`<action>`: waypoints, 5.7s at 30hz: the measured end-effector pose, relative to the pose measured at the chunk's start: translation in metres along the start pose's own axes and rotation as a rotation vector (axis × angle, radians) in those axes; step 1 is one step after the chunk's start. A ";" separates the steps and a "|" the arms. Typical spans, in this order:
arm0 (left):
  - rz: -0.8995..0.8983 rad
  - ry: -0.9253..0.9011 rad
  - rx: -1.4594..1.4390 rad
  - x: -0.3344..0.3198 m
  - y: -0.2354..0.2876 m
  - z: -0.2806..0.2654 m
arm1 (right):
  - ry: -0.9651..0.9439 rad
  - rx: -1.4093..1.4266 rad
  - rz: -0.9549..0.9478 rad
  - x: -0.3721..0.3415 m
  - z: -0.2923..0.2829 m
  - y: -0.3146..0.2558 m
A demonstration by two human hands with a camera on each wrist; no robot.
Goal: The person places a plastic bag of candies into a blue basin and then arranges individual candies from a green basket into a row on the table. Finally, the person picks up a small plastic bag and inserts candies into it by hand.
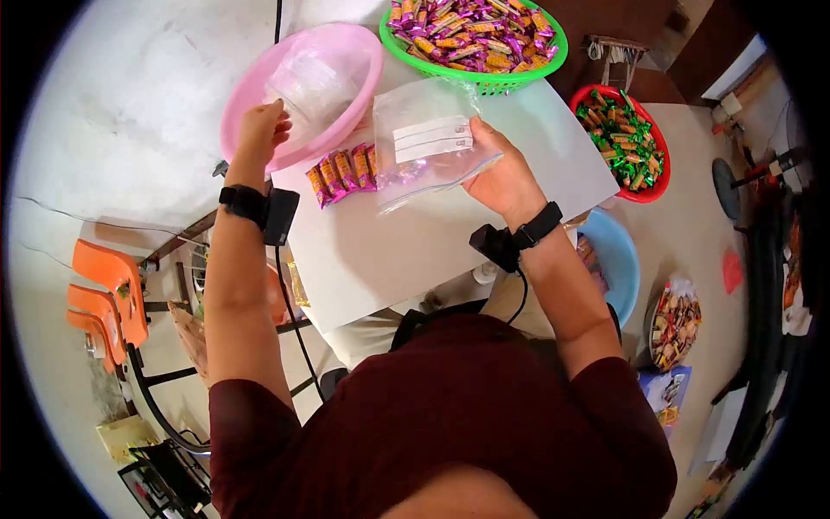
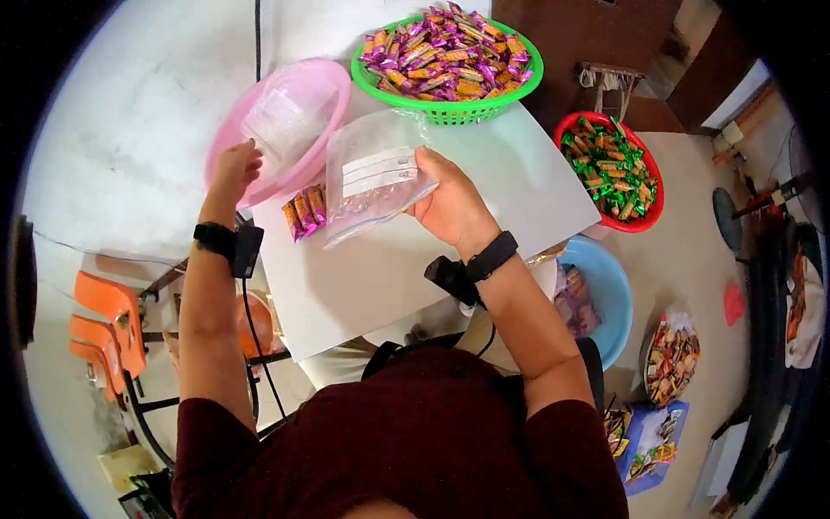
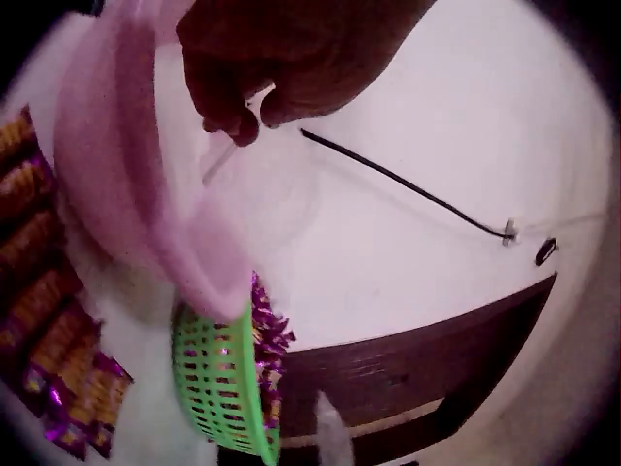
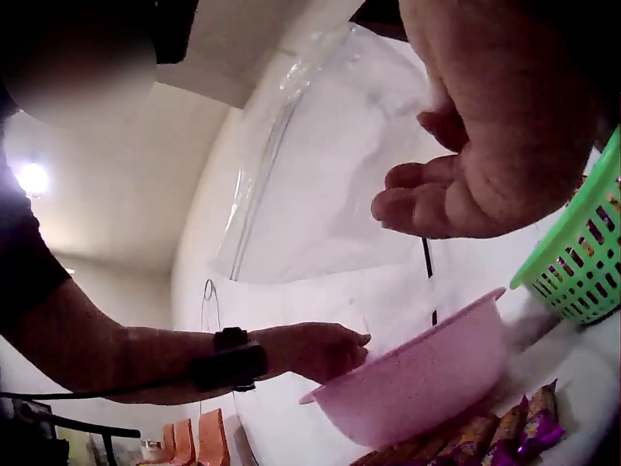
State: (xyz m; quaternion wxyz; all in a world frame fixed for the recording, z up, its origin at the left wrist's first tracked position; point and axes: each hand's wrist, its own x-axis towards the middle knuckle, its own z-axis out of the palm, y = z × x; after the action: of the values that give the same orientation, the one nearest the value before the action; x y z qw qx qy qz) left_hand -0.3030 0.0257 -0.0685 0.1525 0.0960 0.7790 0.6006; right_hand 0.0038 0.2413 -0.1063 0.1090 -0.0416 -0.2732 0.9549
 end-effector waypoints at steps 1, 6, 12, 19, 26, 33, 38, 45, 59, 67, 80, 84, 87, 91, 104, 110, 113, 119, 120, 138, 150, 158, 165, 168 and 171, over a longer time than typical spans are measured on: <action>0.027 0.089 0.180 -0.016 0.012 0.000 | -0.012 -0.016 -0.011 -0.003 -0.001 -0.001; 0.818 0.223 0.562 -0.075 0.027 0.018 | 0.100 -0.134 -0.077 -0.014 0.012 -0.002; 1.199 -0.381 0.565 -0.212 0.043 0.096 | 0.188 -0.161 -0.069 -0.021 0.012 0.005; 0.790 -0.450 0.388 -0.207 0.013 0.129 | 0.240 -0.190 -0.074 -0.039 0.013 0.005; 0.268 -0.462 -0.108 -0.210 0.008 0.139 | 0.182 -0.663 -0.253 -0.063 0.020 0.011; 0.520 -0.419 0.082 -0.224 -0.010 0.147 | 0.201 -0.765 -0.243 -0.065 0.030 0.026; 0.314 -0.537 0.031 -0.229 -0.005 0.133 | 0.122 -0.754 -0.172 -0.069 0.020 0.023; 0.199 -0.604 -0.072 -0.230 -0.002 0.122 | 0.062 -0.822 -0.150 -0.067 0.017 0.021; 0.225 -0.520 -0.015 -0.231 -0.005 0.113 | 0.054 -0.857 -0.167 -0.066 0.023 0.022; 0.272 -0.579 0.102 -0.233 -0.004 0.116 | -0.074 -0.884 -0.159 -0.066 0.023 0.020; 0.067 -0.638 -0.221 -0.224 -0.009 0.104 | 0.037 -0.881 -0.176 -0.063 0.019 0.018; 0.022 -0.521 -0.283 -0.218 -0.017 0.101 | 0.105 -0.871 -0.223 -0.062 0.017 0.016; -0.040 -0.478 -0.492 -0.217 -0.019 0.103 | 0.063 -0.985 -0.231 -0.062 0.012 0.022; -0.051 -0.485 -0.582 -0.216 -0.025 0.108 | -0.033 -1.111 -0.347 -0.063 0.022 0.036; -0.083 -0.561 -0.584 -0.227 -0.029 0.110 | -0.088 -0.991 -0.215 -0.064 0.013 0.036; -0.075 -0.562 -0.593 -0.225 -0.036 0.110 | -0.010 -0.864 -0.145 -0.067 0.012 0.032; -0.063 -0.581 -0.544 -0.225 -0.036 0.111 | -0.015 -0.892 -0.162 -0.067 0.015 0.032; -0.062 -0.590 -0.462 -0.234 -0.030 0.115 | -0.063 -0.961 -0.251 -0.067 0.012 0.038; -0.054 -0.593 -0.448 -0.234 -0.029 0.115 | -0.050 -0.955 -0.233 -0.068 0.013 0.038; -0.019 -0.595 -0.410 -0.238 -0.028 0.114 | -0.007 -0.904 -0.205 -0.068 0.007 0.038; 0.122 -0.507 -0.329 -0.242 -0.032 0.115 | 0.084 -0.732 -0.061 -0.072 0.016 0.041; 0.084 -0.458 -0.231 -0.247 -0.025 0.113 | 0.026 -0.895 -0.130 -0.075 0.017 0.040; 0.057 -0.465 -0.267 -0.247 -0.024 0.111 | 0.023 -1.027 -0.297 -0.071 0.012 0.043; 0.041 -0.482 -0.254 -0.248 -0.025 0.111 | 0.031 -1.037 -0.336 -0.071 0.012 0.044; 0.051 -0.474 -0.205 -0.248 -0.029 0.112 | 0.058 -1.020 -0.347 -0.069 0.010 0.048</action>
State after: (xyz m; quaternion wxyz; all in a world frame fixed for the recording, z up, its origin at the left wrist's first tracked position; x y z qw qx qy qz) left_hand -0.0307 0.0375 -0.0923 0.3246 0.2379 0.6539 0.6406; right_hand 0.0605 0.1809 -0.1221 0.2388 -0.0699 -0.7018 0.6675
